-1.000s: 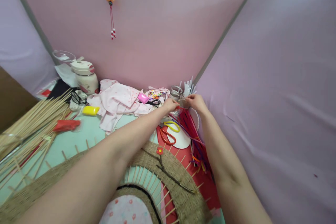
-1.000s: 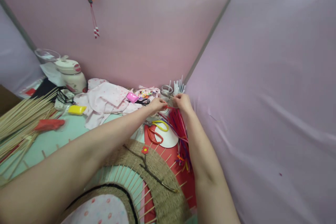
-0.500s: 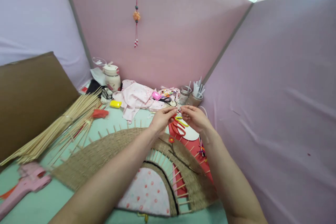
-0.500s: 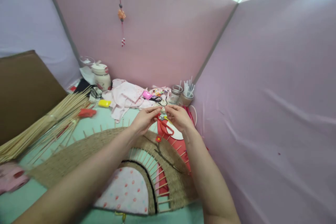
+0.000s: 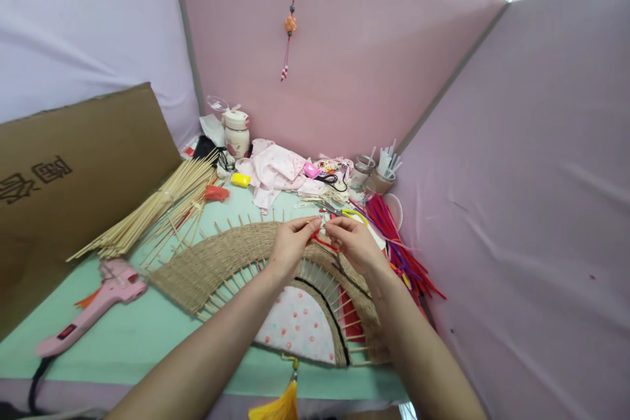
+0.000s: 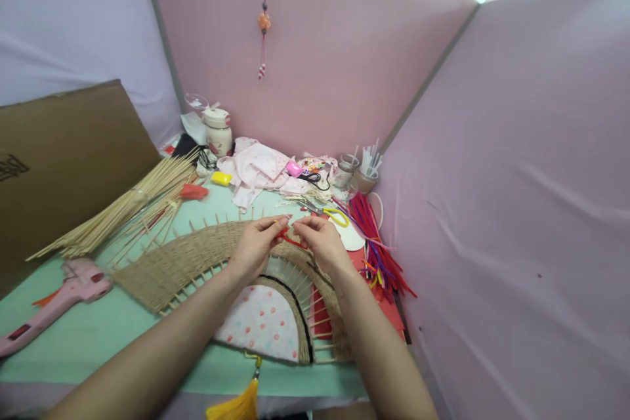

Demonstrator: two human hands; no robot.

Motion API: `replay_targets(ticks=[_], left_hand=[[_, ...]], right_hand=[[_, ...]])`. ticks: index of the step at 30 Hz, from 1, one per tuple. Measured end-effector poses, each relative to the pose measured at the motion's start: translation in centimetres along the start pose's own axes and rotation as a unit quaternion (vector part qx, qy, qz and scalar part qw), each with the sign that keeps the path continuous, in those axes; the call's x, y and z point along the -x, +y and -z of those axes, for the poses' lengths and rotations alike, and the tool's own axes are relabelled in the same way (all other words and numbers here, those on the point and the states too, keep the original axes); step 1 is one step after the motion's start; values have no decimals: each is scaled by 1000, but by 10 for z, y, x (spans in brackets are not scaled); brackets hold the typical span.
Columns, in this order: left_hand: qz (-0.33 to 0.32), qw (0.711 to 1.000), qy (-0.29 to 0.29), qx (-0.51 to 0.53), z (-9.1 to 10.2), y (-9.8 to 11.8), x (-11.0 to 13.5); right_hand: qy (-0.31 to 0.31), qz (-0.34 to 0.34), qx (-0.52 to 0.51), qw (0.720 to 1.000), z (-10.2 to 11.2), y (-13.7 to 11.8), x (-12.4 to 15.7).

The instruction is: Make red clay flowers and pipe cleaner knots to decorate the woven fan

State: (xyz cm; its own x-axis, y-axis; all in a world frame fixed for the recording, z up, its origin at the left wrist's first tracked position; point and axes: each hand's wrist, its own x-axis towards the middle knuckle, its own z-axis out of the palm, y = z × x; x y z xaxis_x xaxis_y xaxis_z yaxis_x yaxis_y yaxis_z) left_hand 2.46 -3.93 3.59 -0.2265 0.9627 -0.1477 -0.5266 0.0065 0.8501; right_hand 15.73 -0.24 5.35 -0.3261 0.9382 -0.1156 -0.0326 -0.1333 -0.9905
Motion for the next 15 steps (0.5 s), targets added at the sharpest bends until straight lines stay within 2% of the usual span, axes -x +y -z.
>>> replay_targets(ticks=[9, 15], left_hand=[[1, 1000, -4, -30, 11, -2, -4], [-4, 999, -8, -41, 8, -1, -13]], right_hand=[[-10, -16, 26, 999, -2, 9, -2], [2, -31, -5, 1000, 1, 6, -8]])
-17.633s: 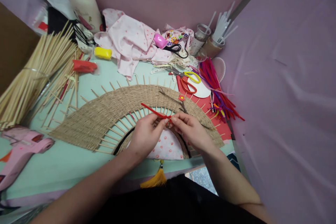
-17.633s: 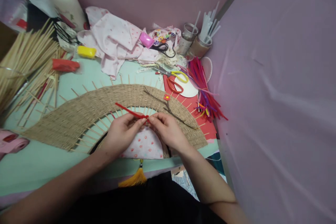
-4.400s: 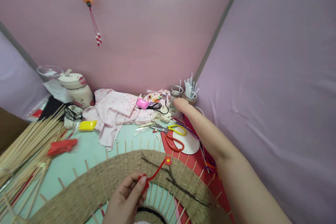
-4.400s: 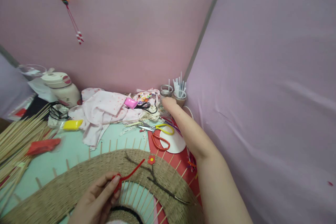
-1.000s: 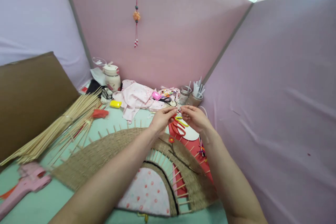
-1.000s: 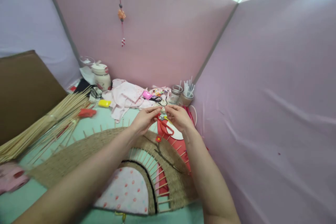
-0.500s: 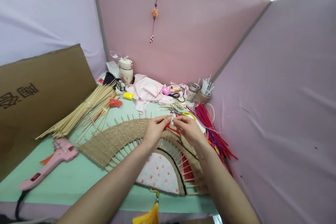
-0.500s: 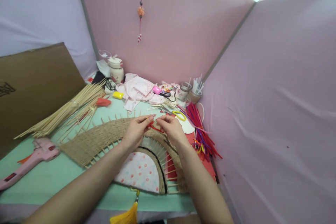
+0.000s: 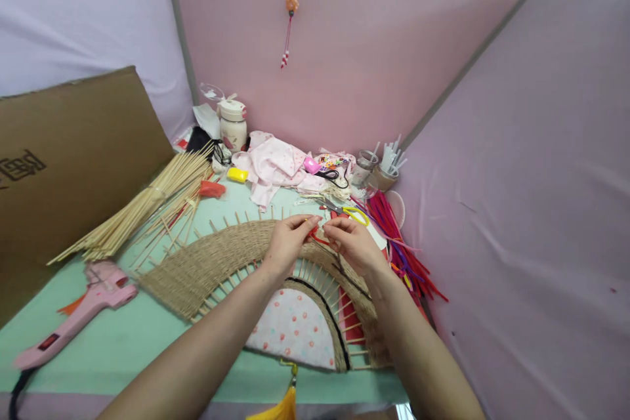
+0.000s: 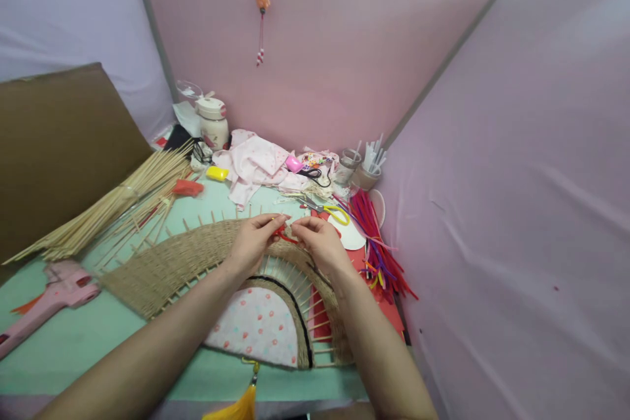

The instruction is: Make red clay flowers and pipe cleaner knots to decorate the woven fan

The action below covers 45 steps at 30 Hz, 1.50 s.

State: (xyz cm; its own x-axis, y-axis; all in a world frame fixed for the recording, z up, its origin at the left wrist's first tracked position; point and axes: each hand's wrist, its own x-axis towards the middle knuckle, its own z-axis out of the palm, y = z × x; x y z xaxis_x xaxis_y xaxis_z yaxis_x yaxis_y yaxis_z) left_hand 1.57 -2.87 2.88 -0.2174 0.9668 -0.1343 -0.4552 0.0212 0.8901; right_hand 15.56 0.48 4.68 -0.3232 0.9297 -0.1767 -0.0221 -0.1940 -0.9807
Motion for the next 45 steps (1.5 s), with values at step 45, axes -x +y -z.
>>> replay_targets(ticks=[45], left_hand=[[56, 994, -87, 28, -63, -1, -65]], right_hand=[[214, 221, 236, 922, 46, -17, -27]])
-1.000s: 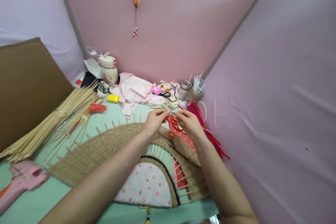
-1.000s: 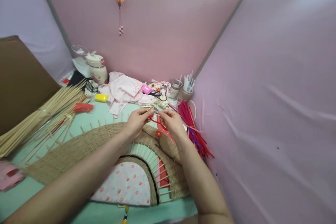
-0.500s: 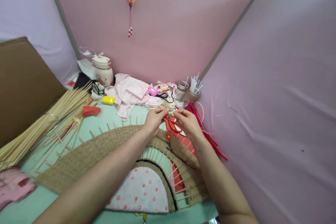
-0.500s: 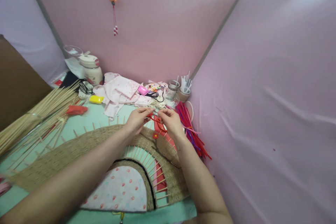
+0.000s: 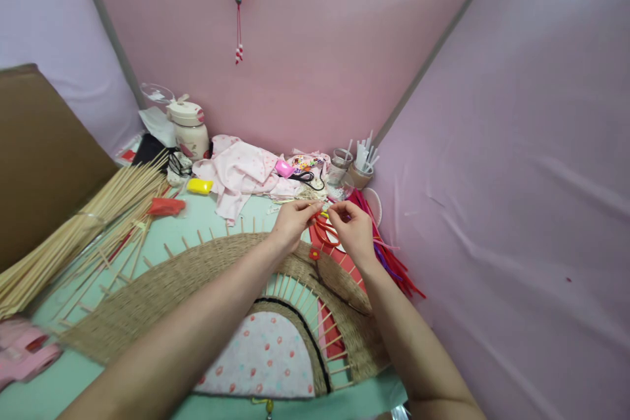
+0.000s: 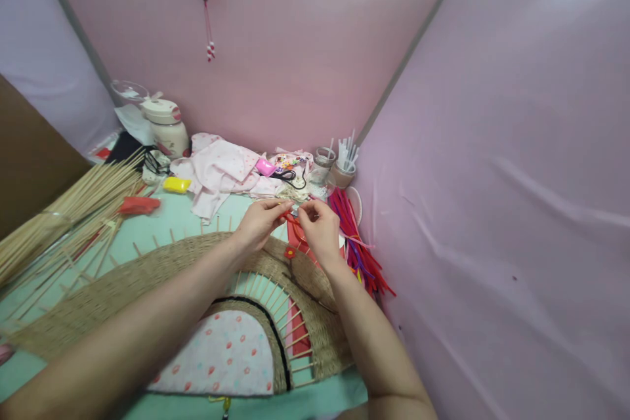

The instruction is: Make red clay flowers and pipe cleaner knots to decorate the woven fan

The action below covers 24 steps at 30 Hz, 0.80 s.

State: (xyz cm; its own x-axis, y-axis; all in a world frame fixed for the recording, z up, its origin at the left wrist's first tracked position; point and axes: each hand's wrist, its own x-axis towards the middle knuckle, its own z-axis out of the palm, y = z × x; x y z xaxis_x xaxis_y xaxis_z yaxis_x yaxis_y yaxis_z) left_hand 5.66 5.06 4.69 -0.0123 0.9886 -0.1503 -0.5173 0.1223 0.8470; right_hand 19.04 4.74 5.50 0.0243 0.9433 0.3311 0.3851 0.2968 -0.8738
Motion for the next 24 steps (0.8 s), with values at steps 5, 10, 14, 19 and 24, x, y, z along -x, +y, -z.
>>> replay_targets(ticks=[5, 10, 14, 19, 24], left_hand=[[-5, 1000, -2, -3, 1, -3, 0], [-9, 1000, 2, -8, 3, -5, -1], [-13, 1000, 8, -11, 4, -8, -3], [-15, 1000, -1, -7, 8, -10, -4], [7, 999, -30, 13, 7, -8, -17]], right_hand=[[0, 58, 85, 995, -1, 0, 2], [4, 92, 126, 988, -1, 2, 2], [4, 128, 154, 980, -2, 5, 2], [-2, 137, 172, 976, -4, 3, 3], [-14, 73, 109, 991, -3, 9, -9]])
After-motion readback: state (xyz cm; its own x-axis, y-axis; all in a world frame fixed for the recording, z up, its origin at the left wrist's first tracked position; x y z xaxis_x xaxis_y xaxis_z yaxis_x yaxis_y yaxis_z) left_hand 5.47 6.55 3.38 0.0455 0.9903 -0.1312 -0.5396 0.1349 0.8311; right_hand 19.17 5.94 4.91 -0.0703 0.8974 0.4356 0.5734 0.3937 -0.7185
